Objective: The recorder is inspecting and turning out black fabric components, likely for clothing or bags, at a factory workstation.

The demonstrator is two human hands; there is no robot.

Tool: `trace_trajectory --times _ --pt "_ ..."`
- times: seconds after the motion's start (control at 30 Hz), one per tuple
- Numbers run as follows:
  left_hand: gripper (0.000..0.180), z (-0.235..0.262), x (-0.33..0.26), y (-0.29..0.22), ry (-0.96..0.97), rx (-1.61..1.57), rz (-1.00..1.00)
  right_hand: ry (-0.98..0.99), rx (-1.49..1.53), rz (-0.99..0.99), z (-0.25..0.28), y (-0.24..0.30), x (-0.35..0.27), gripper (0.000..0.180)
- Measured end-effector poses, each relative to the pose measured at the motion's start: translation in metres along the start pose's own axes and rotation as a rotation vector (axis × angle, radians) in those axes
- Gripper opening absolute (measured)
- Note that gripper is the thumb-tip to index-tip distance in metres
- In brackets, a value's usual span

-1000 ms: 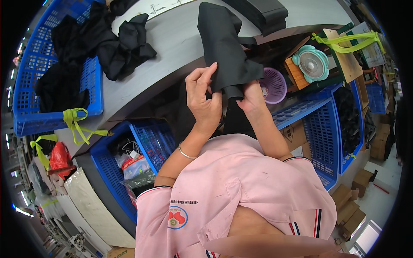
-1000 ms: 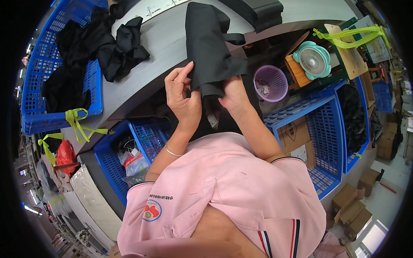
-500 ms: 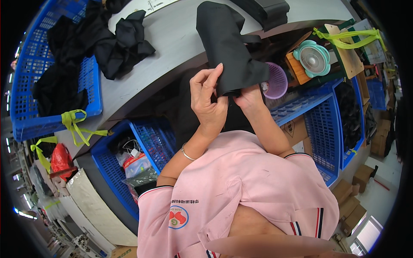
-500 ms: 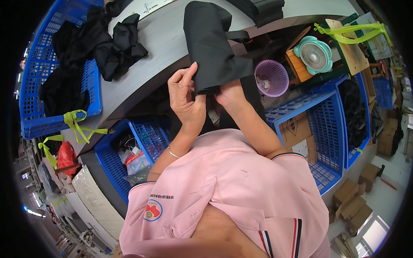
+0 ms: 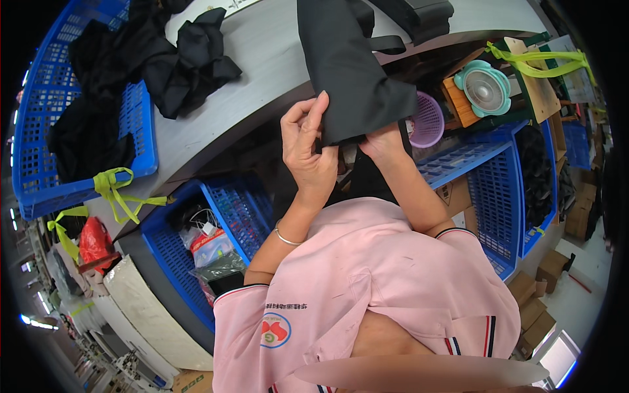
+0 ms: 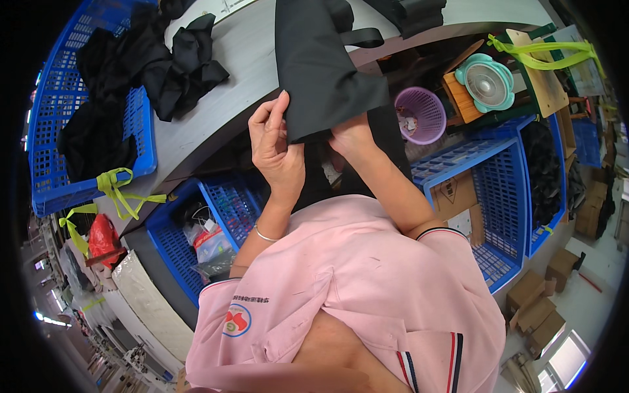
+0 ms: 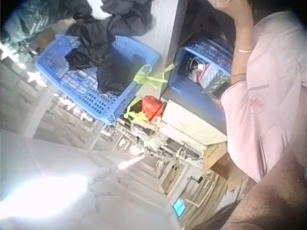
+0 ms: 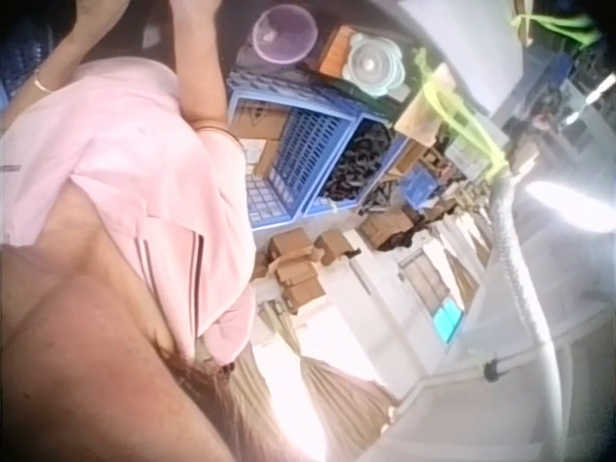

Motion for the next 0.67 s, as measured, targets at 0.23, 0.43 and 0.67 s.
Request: trace_trajectory --times 0.23,0.43,0.67 --pt "0.065 0.008 0.004 0.009 0.087 -0.027 0.010 0.072 -0.975 0.258 -0.001 0.010 0.018 0.053" --pt "0.055 0.023 -0.008 0.068 -0.075 -0.113 0.236 0.300 -1.613 0.172 -0.050 0.004 0.039 0.036" --pt "0.039 0.016 -0.031 0.167 -0.174 -0.596 0.614 0.451 -1.979 -0.118 0.010 -0.070 0.078 0.045"
Point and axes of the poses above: each hand's wrist, its own x-axis towards the middle knuckle, its own z-axis out of the back of the hand, y = z × x, the point moved 8 cm from there along x, towards the middle knuckle, and after that the axes turned 14 degrees about y, right-handed, at the moved point
